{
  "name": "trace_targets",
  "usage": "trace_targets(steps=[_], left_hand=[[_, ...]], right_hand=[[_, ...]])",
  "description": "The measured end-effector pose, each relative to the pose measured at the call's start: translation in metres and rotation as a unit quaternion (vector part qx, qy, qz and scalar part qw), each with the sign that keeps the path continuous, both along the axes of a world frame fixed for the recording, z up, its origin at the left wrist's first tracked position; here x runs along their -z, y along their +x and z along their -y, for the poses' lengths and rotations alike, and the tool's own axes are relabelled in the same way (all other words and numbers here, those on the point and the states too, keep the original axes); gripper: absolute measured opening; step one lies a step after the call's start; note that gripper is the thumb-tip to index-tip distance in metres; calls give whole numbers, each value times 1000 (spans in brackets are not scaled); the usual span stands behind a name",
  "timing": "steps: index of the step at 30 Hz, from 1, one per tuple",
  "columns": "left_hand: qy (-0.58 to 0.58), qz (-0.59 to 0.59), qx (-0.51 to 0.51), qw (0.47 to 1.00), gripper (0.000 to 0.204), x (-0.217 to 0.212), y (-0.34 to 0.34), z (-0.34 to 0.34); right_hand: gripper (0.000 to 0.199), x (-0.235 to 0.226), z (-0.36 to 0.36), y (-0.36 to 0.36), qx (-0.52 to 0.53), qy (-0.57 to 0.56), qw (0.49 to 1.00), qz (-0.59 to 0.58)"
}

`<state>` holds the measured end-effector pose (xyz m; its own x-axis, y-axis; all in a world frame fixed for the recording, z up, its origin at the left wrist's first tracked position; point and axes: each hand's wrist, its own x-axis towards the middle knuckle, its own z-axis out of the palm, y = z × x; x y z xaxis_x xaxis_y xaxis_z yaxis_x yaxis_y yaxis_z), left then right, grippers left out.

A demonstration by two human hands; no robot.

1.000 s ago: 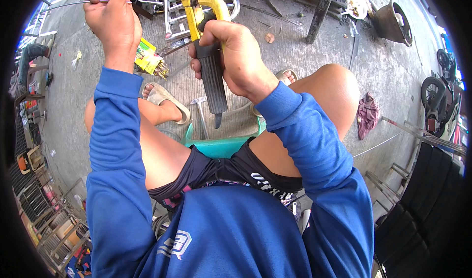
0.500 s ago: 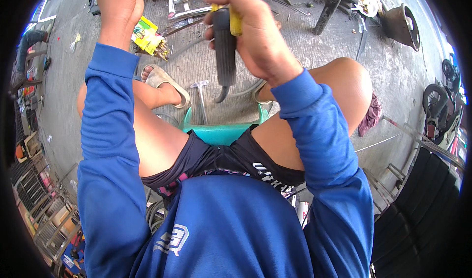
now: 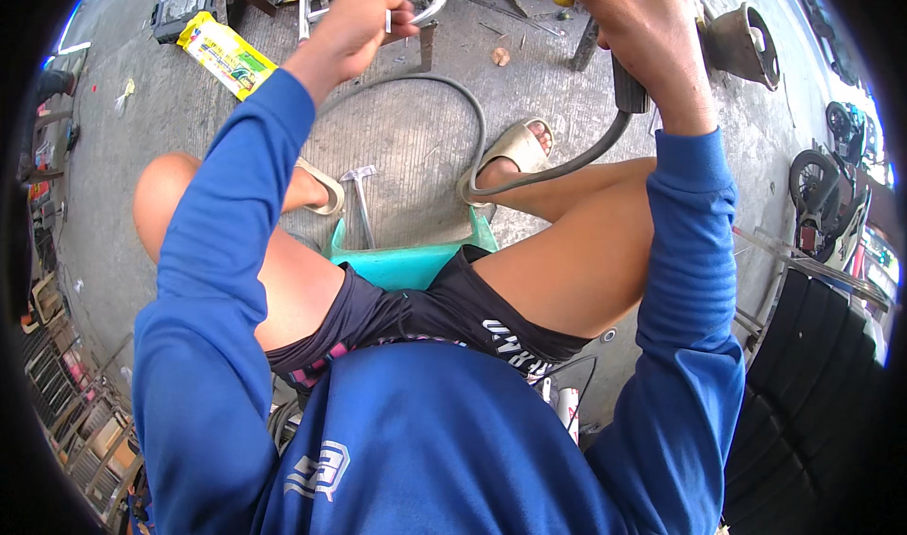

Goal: The person welds a chrome motorcycle luggage rack using a handheld welding torch and consumable rods. They repeatedly strike the arc, weld along joints, and reposition the rack to access different seams.

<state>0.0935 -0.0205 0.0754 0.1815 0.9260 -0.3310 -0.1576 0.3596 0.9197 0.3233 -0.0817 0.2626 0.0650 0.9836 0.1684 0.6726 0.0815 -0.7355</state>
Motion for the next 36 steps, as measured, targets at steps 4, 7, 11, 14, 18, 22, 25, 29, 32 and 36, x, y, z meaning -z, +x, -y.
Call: trace_targets(steps=[4, 7, 11, 14, 18, 22, 25, 29, 32, 36], left_hand=[[-92, -59, 11, 994, 37, -14, 26, 9], [-105, -114, 23, 988, 38, -20, 37, -6], [-132, -85, 10, 988, 33, -3, 56, -35], [-151, -22, -34, 988, 30, 15, 73, -42], [-174, 108, -112, 972, 28, 28, 95, -52], [-196, 140, -127, 962, 26, 38, 116, -50], [-186, 219, -168, 943, 23, 42, 125, -41], [-108, 299, -134, 938, 27, 40, 128, -34], [-46, 287, -97, 952, 36, 40, 133, -33], [-96, 240, -127, 958, 32, 53, 129, -34]], right_hand=[[92, 23, -5, 13, -27, -21, 991, -130], [96, 52, -2, 21, -19, -3, 999, -32], [98, 72, -4, 31, -17, 55, 998, 32], [99, 72, -8, 34, -4, 24, 999, 37], [98, 72, -18, 32, -9, -1, 999, 53], [97, 78, -30, 21, -28, 11, 998, 51], [99, 82, -43, 5, -47, 30, 998, 34], [92, 87, -73, -20, -90, 19, 994, -57], [92, 92, -92, -35, -37, -47, 996, -72], [104, 106, -120, -55, 1, -24, 999, -22]])
